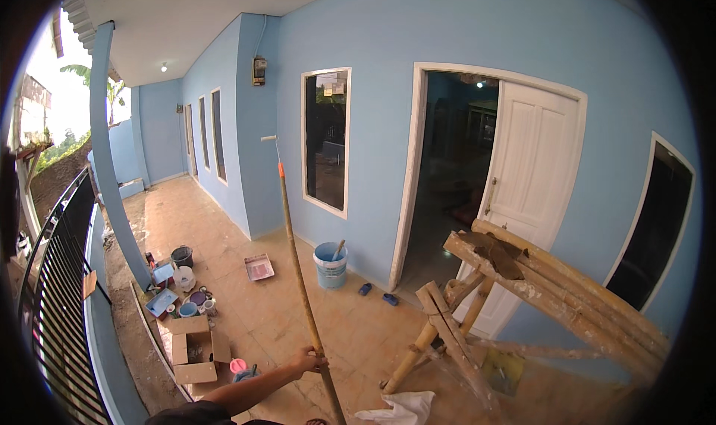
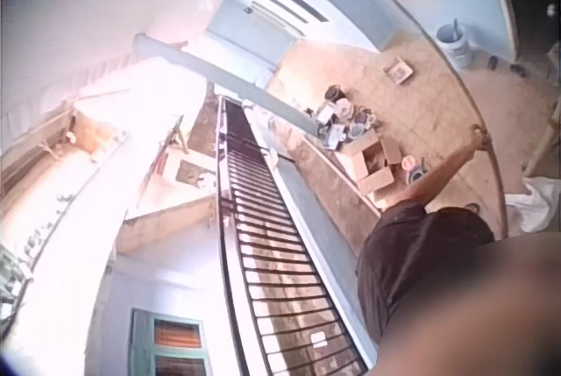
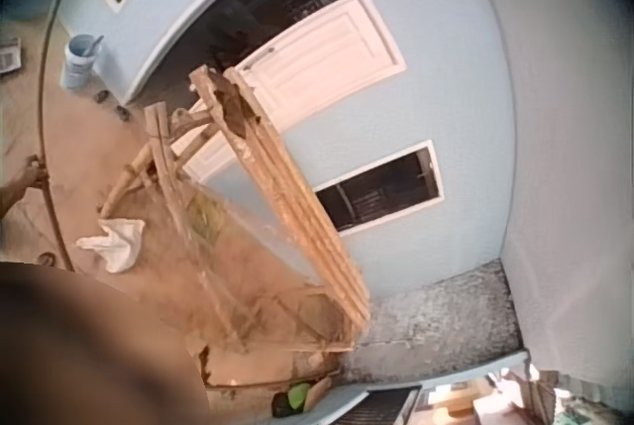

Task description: The person holds a long bamboo pole with a paint roller attached to the end and repeatedly rolls the ceiling of a covered outdoor corridor. The person moves the roller back and forth along the ceiling surface while standing on the tiled floor.

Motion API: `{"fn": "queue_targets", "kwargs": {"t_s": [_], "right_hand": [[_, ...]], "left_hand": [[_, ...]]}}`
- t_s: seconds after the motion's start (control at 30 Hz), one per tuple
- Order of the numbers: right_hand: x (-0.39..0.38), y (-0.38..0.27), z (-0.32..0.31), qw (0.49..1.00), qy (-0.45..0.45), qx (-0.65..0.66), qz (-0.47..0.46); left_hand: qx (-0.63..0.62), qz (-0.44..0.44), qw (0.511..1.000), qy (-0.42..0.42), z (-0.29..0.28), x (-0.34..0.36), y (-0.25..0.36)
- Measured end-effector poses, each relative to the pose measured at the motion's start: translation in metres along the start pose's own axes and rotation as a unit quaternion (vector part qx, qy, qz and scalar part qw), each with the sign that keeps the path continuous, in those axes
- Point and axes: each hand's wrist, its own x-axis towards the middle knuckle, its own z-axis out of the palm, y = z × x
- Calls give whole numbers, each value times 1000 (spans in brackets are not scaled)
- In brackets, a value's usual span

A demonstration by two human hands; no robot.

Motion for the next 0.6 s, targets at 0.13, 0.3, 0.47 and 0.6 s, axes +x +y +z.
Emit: {"fn": "queue_targets", "kwargs": {"t_s": [0.13,0.3,0.47,0.6], "right_hand": [[62,-23,25,997,-34,-53,34],[181,-35,66,985,-57,-134,87],[310,-42,108,956,-52,-232,171],[354,-21,128,916,-65,-311,245]], "left_hand": [[-15,-82,995,56,-38,51,-54],[-47,-125,989,56,-105,153,-76],[-171,-126,977,26,-182,259,-54],[-174,-150,973,19,-221,328,-31]]}}
